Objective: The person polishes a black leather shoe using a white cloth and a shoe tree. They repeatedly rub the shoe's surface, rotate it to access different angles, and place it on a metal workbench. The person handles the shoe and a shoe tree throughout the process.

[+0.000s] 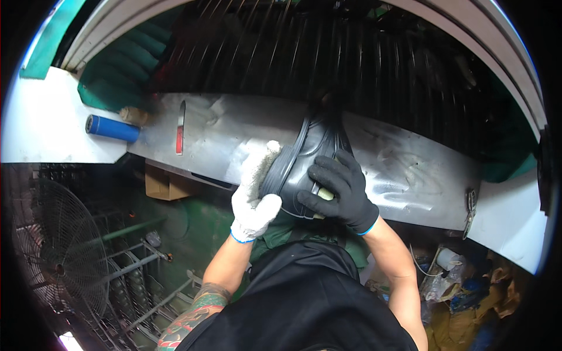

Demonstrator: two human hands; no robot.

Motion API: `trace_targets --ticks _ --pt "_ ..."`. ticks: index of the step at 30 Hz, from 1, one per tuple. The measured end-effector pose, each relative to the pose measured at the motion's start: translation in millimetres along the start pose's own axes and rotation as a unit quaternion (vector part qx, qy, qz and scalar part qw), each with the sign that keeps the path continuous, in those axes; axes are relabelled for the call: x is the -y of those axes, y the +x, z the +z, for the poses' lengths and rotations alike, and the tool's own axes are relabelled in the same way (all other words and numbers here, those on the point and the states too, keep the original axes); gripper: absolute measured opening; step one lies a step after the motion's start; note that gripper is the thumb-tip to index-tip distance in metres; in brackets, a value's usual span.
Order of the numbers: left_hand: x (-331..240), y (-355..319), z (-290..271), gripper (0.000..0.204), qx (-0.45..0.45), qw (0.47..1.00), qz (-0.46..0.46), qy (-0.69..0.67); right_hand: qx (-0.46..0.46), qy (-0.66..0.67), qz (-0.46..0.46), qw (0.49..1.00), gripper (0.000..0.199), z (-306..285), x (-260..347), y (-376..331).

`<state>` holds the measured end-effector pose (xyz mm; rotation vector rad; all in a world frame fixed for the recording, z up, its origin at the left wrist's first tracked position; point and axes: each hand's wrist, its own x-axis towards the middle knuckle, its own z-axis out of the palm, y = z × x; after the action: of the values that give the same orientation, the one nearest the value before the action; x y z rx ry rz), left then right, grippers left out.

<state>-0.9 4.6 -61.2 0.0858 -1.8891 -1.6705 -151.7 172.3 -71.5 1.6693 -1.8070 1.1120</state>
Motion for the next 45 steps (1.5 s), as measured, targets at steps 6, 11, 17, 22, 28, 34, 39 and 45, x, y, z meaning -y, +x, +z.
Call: trace_targets --ticks 6,11,17,22,28,34,39,45 --pt "-3.4 1.2 -0.1 0.05 -0.04 0.938 -0.34 0.045 0.114 -0.039 -0.001 0.993 0.046 6.9 0.5 -23.5" --pt "12.5 8.3 -8.7 0.037 0.068 0.934 -0.137 0.323 0.153 -0.021 0.001 0.988 0.047 5.8 -4.4 -24.8" --pt "27.4 49.6 -22.5 0.019 0.06 0.947 -0.258 0.18 0.187 -0.036 -0.01 0.982 0.045 7.5 -2.2 -2.7" --pt "48.1 39.8 -43.5 0.026 0.048 0.948 -0.313 0.016 0.226 -0.034 -0.068 0.971 0.041 5.6 -8.0 14.9" --pt "49.2 -2.9 -34.9 0.036 -0.041 0.959 -0.278 0.025 0.285 -0.031 -0.032 0.957 0.038 8.5 -1.4 38.2" --pt "45.7 -22.1 -21.8 0.043 -0.151 0.932 -0.271 -0.185 0.31 -0.015 -0.053 0.949 0.047 11.1 0.9 49.8" --pt "33.8 -15.6 -30.8 0.041 -0.123 0.968 -0.219 -0.015 0.31 -0.017 -0.076 0.947 0.046 17.3 -0.9 62.2" --pt "16.5 -38.2 -38.2 0.042 -0.131 0.964 -0.212 0.087 0.28 0.038 -0.021 0.959 0.058 38.1 7.4 65.8"
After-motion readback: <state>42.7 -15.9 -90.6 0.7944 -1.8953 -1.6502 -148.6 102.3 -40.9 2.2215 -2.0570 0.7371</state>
